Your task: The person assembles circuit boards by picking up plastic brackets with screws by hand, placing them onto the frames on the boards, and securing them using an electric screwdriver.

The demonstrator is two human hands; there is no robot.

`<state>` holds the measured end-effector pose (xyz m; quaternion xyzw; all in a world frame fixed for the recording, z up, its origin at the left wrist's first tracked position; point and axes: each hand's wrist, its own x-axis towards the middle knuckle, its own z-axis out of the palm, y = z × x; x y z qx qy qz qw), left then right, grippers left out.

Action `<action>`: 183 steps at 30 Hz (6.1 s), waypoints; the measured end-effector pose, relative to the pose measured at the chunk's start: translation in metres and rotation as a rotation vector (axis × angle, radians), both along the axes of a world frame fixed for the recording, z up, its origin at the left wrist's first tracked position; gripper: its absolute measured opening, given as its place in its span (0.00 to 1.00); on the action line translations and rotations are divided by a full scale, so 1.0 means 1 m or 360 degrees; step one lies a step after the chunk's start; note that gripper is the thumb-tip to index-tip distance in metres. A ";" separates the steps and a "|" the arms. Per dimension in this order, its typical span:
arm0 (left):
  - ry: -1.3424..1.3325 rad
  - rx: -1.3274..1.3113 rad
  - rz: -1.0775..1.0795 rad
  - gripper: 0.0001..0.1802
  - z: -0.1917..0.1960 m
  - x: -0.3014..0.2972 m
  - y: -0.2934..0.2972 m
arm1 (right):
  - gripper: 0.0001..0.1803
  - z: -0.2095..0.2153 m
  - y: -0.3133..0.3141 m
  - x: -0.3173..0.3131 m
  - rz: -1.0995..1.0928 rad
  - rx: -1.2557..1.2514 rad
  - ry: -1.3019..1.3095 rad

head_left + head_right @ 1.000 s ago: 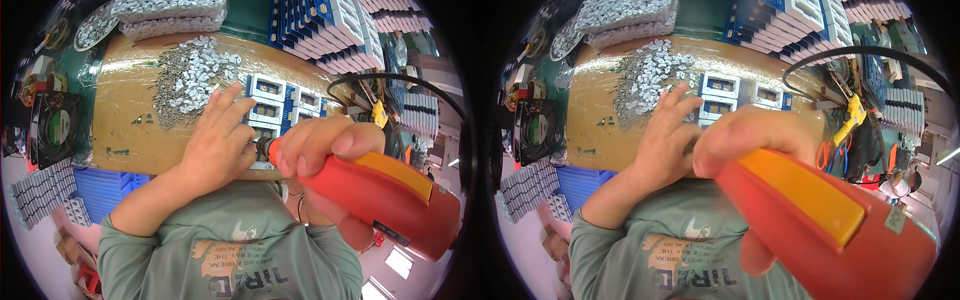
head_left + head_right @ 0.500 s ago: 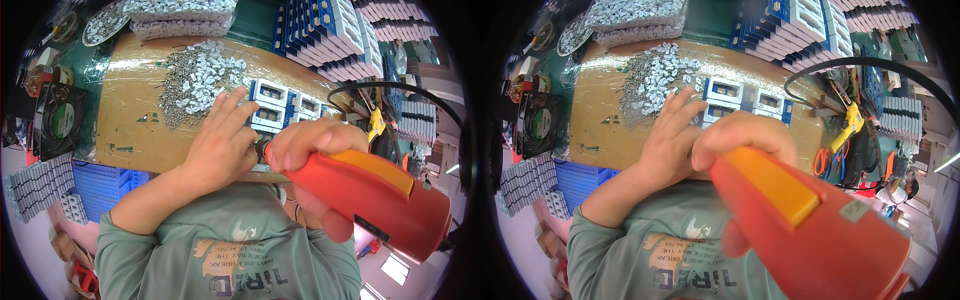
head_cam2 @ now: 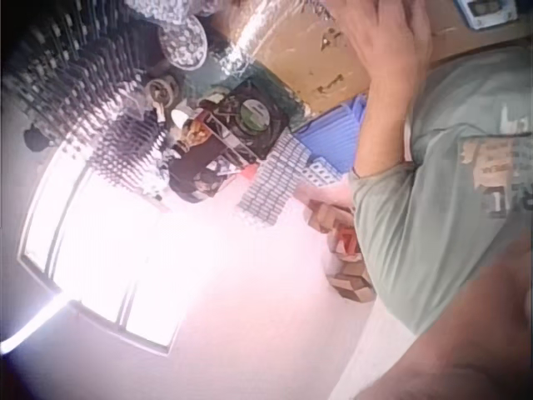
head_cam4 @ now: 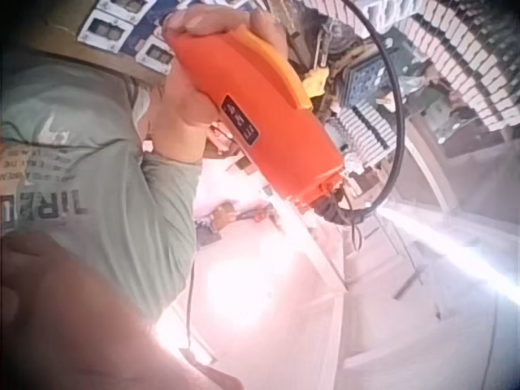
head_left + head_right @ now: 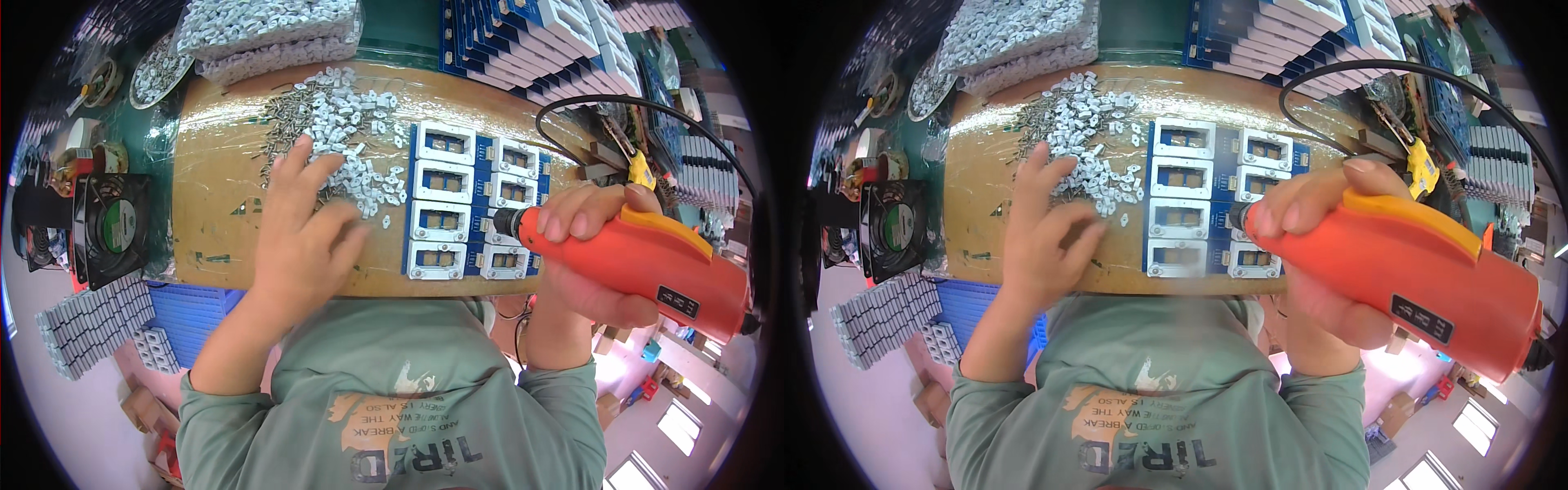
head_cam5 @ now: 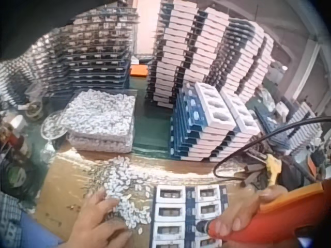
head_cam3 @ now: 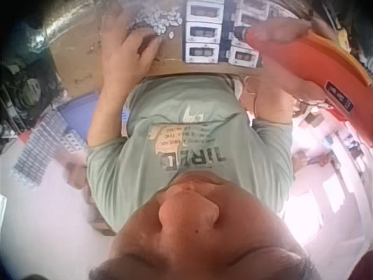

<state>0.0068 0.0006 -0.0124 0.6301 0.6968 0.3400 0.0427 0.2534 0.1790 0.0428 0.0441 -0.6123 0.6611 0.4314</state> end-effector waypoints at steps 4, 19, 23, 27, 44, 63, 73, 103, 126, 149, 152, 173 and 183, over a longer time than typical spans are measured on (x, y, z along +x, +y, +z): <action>0.0041 0.0018 -0.0007 0.10 -0.002 0.008 0.006 | 0.65 -0.007 -0.002 0.000 -0.0044 -0.0057 -0.0035; 0.0084 -0.0081 0.0101 0.11 0.003 -0.010 -0.009 | 0.63 -0.008 -0.005 -0.001 -0.0269 0.0038 -0.0145; 0.0060 -0.0095 0.0085 0.10 0.007 -0.005 -0.007 | 0.62 -0.009 -0.006 -0.002 -0.0258 0.0055 -0.0138; 0.0145 -0.0051 -0.0228 0.09 0.007 0.005 -0.002 | 0.62 -0.008 -0.005 -0.002 -0.0236 0.0060 -0.0133; 0.0302 -0.0062 0.0167 0.08 0.010 -0.016 -0.011 | 0.62 -0.010 -0.003 0.000 -0.0245 0.0075 -0.0109; 0.0189 -0.0144 0.0209 0.07 0.004 -0.005 -0.005 | 0.62 -0.009 -0.005 -0.001 -0.0250 0.0038 -0.0149; 0.0220 -0.0213 0.0254 0.07 0.013 -0.003 -0.008 | 0.63 -0.006 -0.004 0.001 -0.0229 0.0057 -0.0157; 0.0452 0.0031 -0.0001 0.02 -0.005 0.018 -0.011 | 0.64 -0.010 -0.003 0.005 -0.0155 0.0063 -0.0199; 0.0241 -0.0031 0.0092 0.07 -0.003 0.024 -0.019 | 0.65 -0.007 -0.012 0.013 -0.0157 0.0060 -0.0159; 0.0140 0.0129 -0.0288 0.10 0.019 0.033 0.029 | 0.63 0.018 0.000 0.016 -0.0088 0.0186 -0.0195; 0.0110 0.0257 -0.0311 0.10 0.015 0.040 0.049 | 0.63 0.012 0.009 -0.001 0.0088 0.0187 -0.0145; -0.0150 0.0261 -0.0282 0.12 -0.005 0.053 0.067 | 0.59 0.019 0.005 -0.038 0.0317 0.0088 -0.0138; -0.0186 0.0235 -0.0255 0.12 -0.009 0.053 0.064 | 0.54 0.028 -0.025 -0.034 -0.0045 -0.0200 -0.0484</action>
